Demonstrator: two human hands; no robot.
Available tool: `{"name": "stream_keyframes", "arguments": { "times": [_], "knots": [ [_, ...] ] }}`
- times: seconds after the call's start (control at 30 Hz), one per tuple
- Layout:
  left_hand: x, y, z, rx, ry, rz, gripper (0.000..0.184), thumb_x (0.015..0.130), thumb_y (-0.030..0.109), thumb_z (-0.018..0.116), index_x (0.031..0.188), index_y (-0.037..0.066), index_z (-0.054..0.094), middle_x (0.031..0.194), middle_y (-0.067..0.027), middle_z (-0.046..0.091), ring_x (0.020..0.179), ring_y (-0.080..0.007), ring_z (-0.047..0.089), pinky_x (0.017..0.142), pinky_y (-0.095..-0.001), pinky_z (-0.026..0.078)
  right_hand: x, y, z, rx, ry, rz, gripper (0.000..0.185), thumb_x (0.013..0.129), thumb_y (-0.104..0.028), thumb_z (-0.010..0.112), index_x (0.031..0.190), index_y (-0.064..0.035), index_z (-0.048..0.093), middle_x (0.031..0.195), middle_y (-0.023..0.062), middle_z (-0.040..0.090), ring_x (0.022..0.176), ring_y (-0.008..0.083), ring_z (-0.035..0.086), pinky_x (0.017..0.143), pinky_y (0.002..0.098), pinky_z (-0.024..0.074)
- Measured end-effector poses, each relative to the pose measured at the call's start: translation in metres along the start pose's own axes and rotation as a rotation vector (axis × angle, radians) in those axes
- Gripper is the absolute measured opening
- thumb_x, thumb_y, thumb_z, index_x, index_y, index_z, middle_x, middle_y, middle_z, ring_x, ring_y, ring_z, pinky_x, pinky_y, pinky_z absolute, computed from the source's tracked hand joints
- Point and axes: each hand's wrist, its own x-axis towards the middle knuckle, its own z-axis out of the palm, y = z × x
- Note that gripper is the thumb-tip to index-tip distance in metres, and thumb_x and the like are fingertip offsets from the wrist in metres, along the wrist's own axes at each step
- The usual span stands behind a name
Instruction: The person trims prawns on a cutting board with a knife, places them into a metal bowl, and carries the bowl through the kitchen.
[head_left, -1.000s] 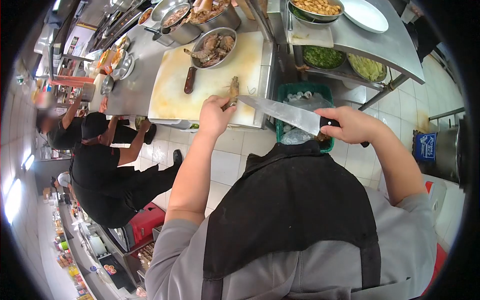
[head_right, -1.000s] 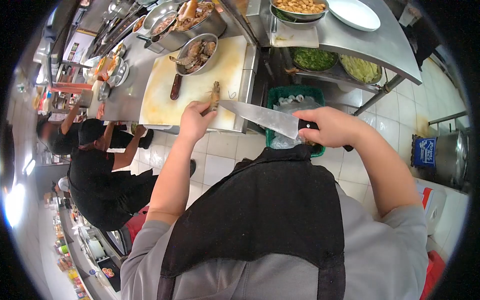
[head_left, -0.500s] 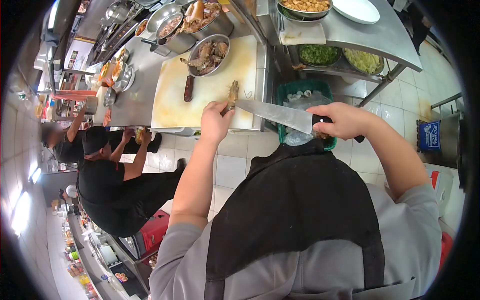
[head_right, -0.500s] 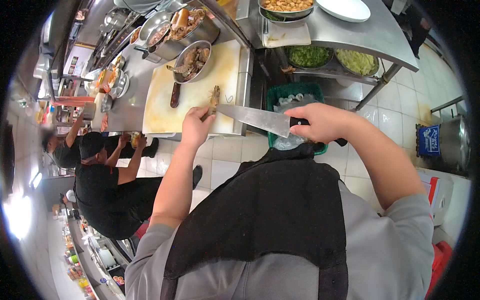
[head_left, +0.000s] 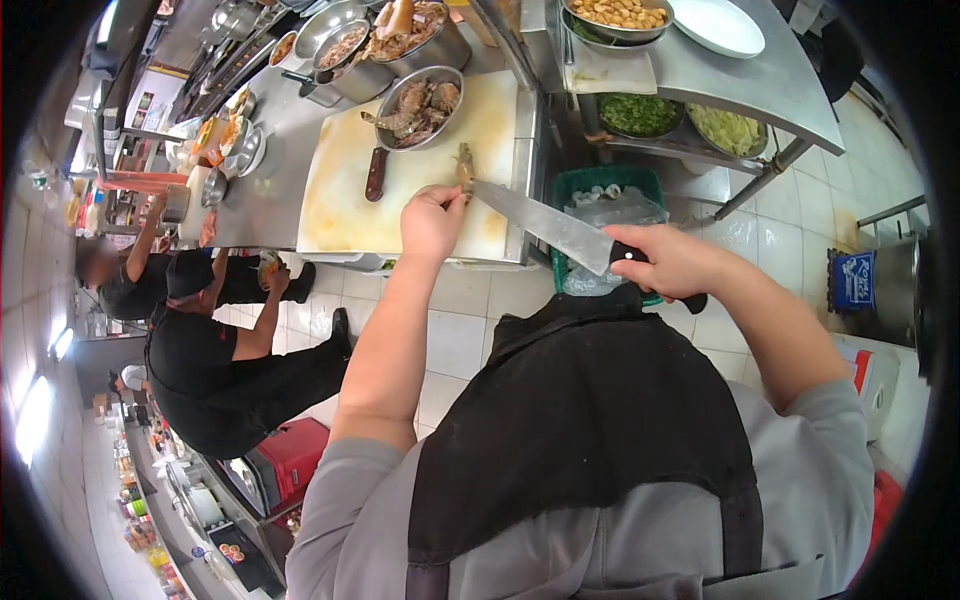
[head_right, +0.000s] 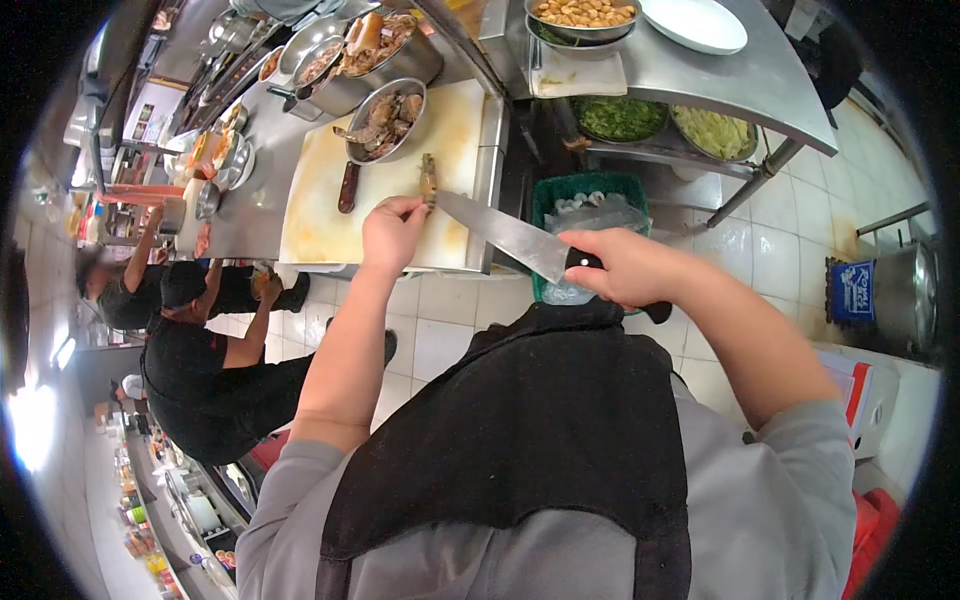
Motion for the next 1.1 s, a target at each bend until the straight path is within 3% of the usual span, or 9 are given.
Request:
{"name": "stream_keyframes", "arguments": {
  "times": [0.1, 0.27, 0.5, 0.6, 0.7, 0.8, 0.9, 1.0, 1.1],
  "knots": [
    [0.001, -0.002, 0.001, 0.006, -0.005, -0.043, 0.018, 0.087, 0.019, 0.074, 0.097, 0.004, 0.078, 0.1, -0.0145, 0.075, 0.088, -0.028, 0.072, 0.081, -0.0355, 0.056, -0.002, -0.01, 0.011, 0.029, 0.005, 0.027, 0.06, 0.101, -0.024, 0.062, 0.155, -0.0118, 0.038, 0.071, 0.0029, 0.057, 0.052, 0.0117, 0.052, 0.048, 0.0298, 0.0467],
    [0.003, -0.001, 0.003, 0.032, -0.023, -0.088, 0.023, 0.088, 0.021, 0.076, 0.102, 0.004, 0.078, 0.099, -0.0147, 0.075, 0.086, -0.023, 0.072, 0.081, -0.0328, 0.056, 0.001, 0.003, 0.024, -0.079, 0.09, -0.112, 0.056, 0.101, -0.026, 0.063, 0.15, -0.0083, 0.044, 0.078, 0.0115, 0.066, 0.056, 0.0178, 0.06, 0.055, 0.0354, 0.0513],
    [-0.008, -0.012, -0.004, 0.044, -0.003, -0.011, 0.019, 0.086, 0.019, 0.075, 0.095, 0.002, 0.077, 0.096, -0.0147, 0.074, 0.083, -0.0271, 0.071, 0.08, -0.035, 0.056, 0.008, 0.0, 0.026, 0.068, 0.037, 0.005, 0.054, 0.101, -0.022, 0.062, 0.15, -0.0127, 0.043, 0.071, 0.0038, 0.059, 0.053, 0.0131, 0.055, 0.051, 0.0329, 0.0498],
    [-0.012, -0.011, -0.001, 0.016, 0.02, -0.024, 0.022, 0.088, 0.019, 0.076, 0.1, 0.001, 0.077, 0.096, -0.0139, 0.074, 0.081, -0.0214, 0.071, 0.079, -0.0318, 0.056, 0.003, 0.006, 0.034, -0.039, 0.121, -0.12, 0.054, 0.1, -0.026, 0.062, 0.148, -0.0075, 0.047, 0.087, 0.0179, 0.071, 0.055, 0.0231, 0.063, 0.06, 0.0386, 0.0527],
    [-0.013, -0.005, -0.002, -0.048, 0.016, -0.095, 0.018, 0.086, 0.017, 0.075, 0.093, 0.001, 0.077, 0.096, -0.0145, 0.074, 0.084, -0.0264, 0.072, 0.079, -0.0344, 0.057, 0.014, 0.052, 0.048, -0.357, 0.38, -0.536, 0.055, 0.1, -0.027, 0.062, 0.148, -0.0053, 0.046, 0.1, 0.0214, 0.072, 0.074, 0.0297, 0.071, 0.072, 0.0402, 0.0558],
    [-0.012, -0.009, 0.001, -0.012, 0.035, -0.073, 0.017, 0.086, 0.017, 0.075, 0.093, 0.001, 0.077, 0.096, -0.0149, 0.074, 0.083, -0.0258, 0.072, 0.079, -0.034, 0.057, -0.008, -0.031, 0.027, -0.048, -0.047, 0.172, 0.056, 0.099, -0.028, 0.063, 0.146, -0.0024, 0.047, 0.123, 0.025, 0.067, 0.108, 0.0376, 0.068, 0.094, 0.0418, 0.0526],
    [-0.011, -0.011, 0.004, 0.012, 0.032, -0.107, 0.023, 0.088, 0.021, 0.076, 0.1, 0.001, 0.077, 0.096, -0.014, 0.075, 0.083, -0.0198, 0.072, 0.08, -0.0313, 0.056, 0.007, 0.004, 0.045, -0.104, 0.141, -0.12, 0.056, 0.1, -0.024, 0.064, 0.149, -0.0049, 0.045, 0.099, 0.0192, 0.071, 0.086, 0.0298, 0.068, 0.081, 0.039, 0.0537],
    [-0.013, -0.006, 0.005, 0.005, 0.036, -0.145, 0.024, 0.088, 0.022, 0.076, 0.1, 0.001, 0.077, 0.096, -0.014, 0.075, 0.083, -0.0196, 0.072, 0.08, -0.0313, 0.056, 0.006, 0.03, 0.054, -0.226, 0.273, -0.386, 0.056, 0.1, -0.024, 0.064, 0.149, -0.006, 0.044, 0.096, 0.0181, 0.07, 0.084, 0.0279, 0.067, 0.08, 0.0389, 0.054],
    [-0.009, -0.009, 0.001, -0.001, 0.003, -0.154, 0.024, 0.088, 0.022, 0.076, 0.1, 0.001, 0.077, 0.096, -0.0136, 0.075, 0.082, -0.0195, 0.072, 0.079, -0.0312, 0.056, 0.003, 0.016, 0.043, -0.164, 0.174, -0.224, 0.056, 0.098, -0.028, 0.064, 0.145, -0.0023, 0.048, 0.121, 0.0243, 0.068, 0.103, 0.0374, 0.07, 0.092, 0.0407, 0.0535]
  ]
}}
